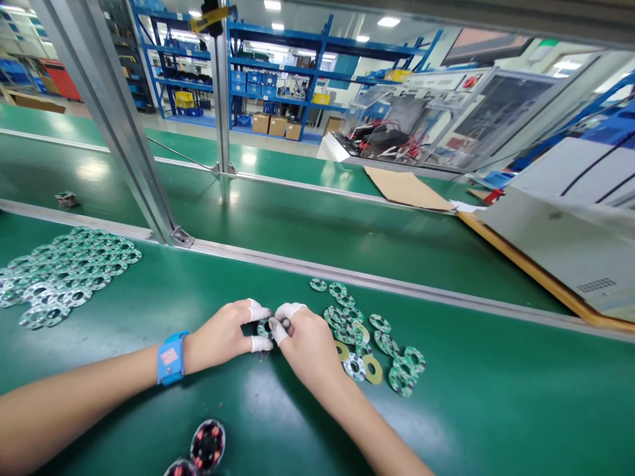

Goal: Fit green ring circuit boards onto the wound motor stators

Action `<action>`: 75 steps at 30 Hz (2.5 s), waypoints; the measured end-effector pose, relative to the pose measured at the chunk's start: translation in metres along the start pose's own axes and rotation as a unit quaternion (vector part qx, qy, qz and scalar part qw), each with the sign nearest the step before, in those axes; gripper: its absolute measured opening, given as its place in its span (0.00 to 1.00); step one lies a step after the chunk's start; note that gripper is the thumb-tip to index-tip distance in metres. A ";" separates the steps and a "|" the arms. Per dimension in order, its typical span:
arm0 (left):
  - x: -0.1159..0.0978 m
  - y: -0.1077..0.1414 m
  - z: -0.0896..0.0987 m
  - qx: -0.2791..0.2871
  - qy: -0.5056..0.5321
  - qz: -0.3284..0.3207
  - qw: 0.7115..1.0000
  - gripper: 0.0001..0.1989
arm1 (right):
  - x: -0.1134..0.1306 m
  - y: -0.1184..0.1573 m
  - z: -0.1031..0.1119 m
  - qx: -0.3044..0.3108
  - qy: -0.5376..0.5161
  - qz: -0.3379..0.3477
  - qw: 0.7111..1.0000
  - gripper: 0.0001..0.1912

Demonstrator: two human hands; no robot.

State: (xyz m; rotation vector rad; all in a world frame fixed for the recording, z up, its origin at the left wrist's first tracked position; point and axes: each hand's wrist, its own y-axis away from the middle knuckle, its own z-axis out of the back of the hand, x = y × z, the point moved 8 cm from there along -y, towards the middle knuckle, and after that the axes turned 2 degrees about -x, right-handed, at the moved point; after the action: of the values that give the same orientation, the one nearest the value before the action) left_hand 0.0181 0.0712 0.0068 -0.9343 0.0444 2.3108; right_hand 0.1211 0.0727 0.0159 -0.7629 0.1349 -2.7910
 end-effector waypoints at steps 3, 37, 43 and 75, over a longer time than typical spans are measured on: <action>-0.002 -0.001 -0.001 0.017 -0.043 -0.004 0.999 0.13 | 0.003 0.000 -0.004 0.013 0.054 0.018 0.998 0.07; 0.087 -0.052 0.060 -0.108 0.005 0.149 0.983 0.28 | 0.071 0.040 -0.039 0.216 -0.279 0.222 0.909 0.15; 0.028 -0.002 0.010 0.104 0.116 0.045 0.987 0.37 | -0.013 0.010 -0.036 0.089 -0.295 -0.096 0.946 0.17; 0.017 -0.008 0.018 0.025 0.100 0.035 0.994 0.28 | -0.056 -0.048 0.034 -0.059 0.225 0.031 0.972 0.07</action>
State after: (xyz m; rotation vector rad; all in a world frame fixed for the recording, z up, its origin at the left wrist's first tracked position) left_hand 0.0023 0.0915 0.0110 -1.1518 0.2206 2.2596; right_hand 0.1755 0.1332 0.0251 -0.1303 0.3991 -2.8650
